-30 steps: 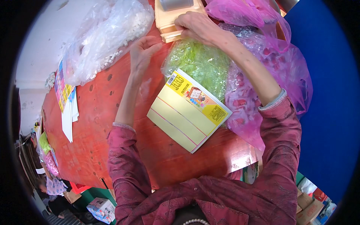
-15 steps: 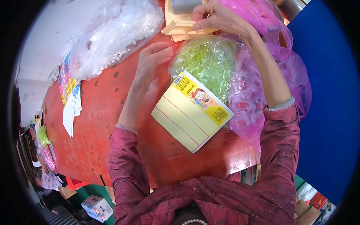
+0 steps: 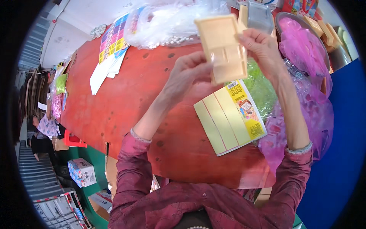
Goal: Labeling small plastic containers filled with white blocks and placing them into a shipping box.
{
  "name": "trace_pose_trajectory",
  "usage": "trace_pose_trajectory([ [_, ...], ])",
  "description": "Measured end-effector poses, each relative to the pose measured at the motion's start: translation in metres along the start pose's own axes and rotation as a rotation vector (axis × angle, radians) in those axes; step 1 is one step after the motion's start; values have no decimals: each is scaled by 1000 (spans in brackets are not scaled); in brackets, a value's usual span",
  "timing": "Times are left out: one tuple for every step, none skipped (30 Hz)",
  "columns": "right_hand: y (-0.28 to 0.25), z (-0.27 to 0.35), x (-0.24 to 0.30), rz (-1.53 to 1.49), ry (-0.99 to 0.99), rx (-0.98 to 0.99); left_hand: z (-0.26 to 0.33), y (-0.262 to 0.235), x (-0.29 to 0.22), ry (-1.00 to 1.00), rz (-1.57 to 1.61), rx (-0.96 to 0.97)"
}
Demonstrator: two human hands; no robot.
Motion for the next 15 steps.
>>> trace_pose_trajectory([
  [10,0,-7,1,-7,4,14,-6,-2,7,-4,-1],
  [19,1,-14,68,39,37,27,-15,1,-34,-64,-75],
  [32,2,-20,131,86,77,40,-22,2,-73,-129,-158],
  [44,5,-21,137,83,77,52,-24,2,-68,-125,-155],
  [63,9,-22,100,81,136,64,-29,0,-28,-96,-222],
  [77,13,-22,63,79,193,73,-33,-1,11,-67,-286],
  [84,16,-23,72,76,190,79,-37,1,17,-62,-281],
  [92,18,-24,81,43,190,86,-43,1,40,-77,-325],
  [99,20,-24,91,11,189,92,-47,1,61,-91,-369],
  [102,22,-26,97,55,165,96,-48,2,67,-88,-371],
  [114,26,-27,101,57,179,102,-52,3,78,-74,-428],
  [122,34,-17,405,-198,13,107,-55,4,87,-59,-482],
  [132,45,-6,701,-457,-156,110,-60,5,90,-55,-490],
  [142,53,1,846,-642,-193,110,-64,6,98,-62,-508],
  [149,60,1,851,-640,-187,111,-67,6,104,-69,-527],
])
Point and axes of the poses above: each hand's wrist, its own z-axis away from the middle knuckle, its own y-axis out of the palm, x = y × z, the point moved 4 cm from there along -z, towards the middle knuckle
